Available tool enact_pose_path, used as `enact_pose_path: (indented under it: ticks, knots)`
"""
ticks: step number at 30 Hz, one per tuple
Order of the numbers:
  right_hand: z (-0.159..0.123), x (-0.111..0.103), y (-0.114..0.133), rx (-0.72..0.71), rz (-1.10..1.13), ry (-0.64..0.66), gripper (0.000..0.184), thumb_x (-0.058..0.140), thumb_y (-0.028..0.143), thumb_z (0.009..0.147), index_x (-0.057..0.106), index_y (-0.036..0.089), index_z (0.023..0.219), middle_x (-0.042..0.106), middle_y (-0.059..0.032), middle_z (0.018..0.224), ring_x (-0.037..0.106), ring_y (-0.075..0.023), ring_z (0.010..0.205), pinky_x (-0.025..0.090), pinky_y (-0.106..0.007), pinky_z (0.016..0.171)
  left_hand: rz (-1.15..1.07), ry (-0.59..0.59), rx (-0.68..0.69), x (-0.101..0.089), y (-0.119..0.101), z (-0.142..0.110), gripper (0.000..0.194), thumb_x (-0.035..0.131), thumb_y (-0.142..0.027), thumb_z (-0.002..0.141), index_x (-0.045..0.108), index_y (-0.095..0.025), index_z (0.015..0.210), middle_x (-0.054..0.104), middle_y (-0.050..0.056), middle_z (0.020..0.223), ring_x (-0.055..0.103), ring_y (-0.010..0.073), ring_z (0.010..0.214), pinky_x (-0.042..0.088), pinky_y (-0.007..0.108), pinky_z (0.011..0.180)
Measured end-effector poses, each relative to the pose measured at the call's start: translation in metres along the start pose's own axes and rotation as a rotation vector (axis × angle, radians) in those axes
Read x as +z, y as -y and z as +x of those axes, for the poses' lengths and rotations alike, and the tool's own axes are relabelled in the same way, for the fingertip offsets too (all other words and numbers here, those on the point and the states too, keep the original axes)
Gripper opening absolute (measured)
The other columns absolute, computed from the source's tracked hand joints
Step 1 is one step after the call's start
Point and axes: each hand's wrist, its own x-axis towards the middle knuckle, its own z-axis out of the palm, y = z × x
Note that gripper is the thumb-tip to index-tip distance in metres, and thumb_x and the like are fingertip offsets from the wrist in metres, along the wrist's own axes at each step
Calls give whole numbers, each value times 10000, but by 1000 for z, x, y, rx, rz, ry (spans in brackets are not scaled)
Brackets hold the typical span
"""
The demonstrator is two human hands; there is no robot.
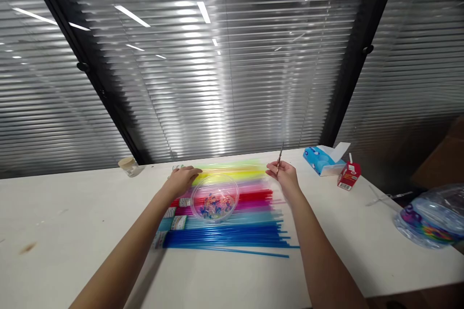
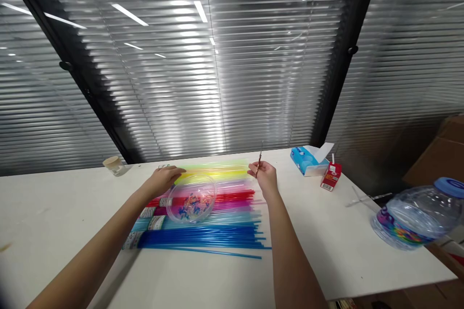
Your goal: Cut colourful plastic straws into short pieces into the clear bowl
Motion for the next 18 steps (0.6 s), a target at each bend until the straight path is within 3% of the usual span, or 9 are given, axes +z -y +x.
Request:
enact_pose_path:
  ticks: [3, 7, 14, 18]
  knots:
    - [0, -4, -8, 47, -148, 51, 232, 769, 338, 602, 619, 179, 682, 672, -37, 684, 679, -192, 587, 586, -317, 578, -40, 39, 68, 6, -4, -3, 415, 425, -259, 895, 633, -213, 1252, 662, 92, 1241, 610, 266, 1123, 437, 392, 953]
    - [-3, -8, -11, 64, -366, 146, 114, 732, 255, 591, 647, 183, 611, 640, -2, 570, 572, -145, 447, 442, -245, 425, -172, 26, 240, 8, -8, -5, 391, 490, -201, 789, 697, -208, 1120, 692, 75, 1184, 619, 238, 1099, 450, 340, 967]
    - [-8, -13, -4, 105, -488, 382, 131, 737, 252, 599, 712, 177, 704, 722, -38, 705, 666, -208, 660, 479, -257, 531, -266, 12, 117, 11, -17, -11, 296, 454, -189, 790, 720, -199, 918, 713, 84, 950, 642, 239, 930, 491, 353, 883]
    - [-8, -13, -4, 87, -512, 438, 145, 725, 174, 566, 717, 172, 711, 722, -32, 715, 666, -213, 706, 489, -266, 586, -224, -50, 146, 17, -20, -22, 303, 444, -175, 798, 703, -192, 955, 683, 91, 995, 625, 232, 949, 479, 359, 903]
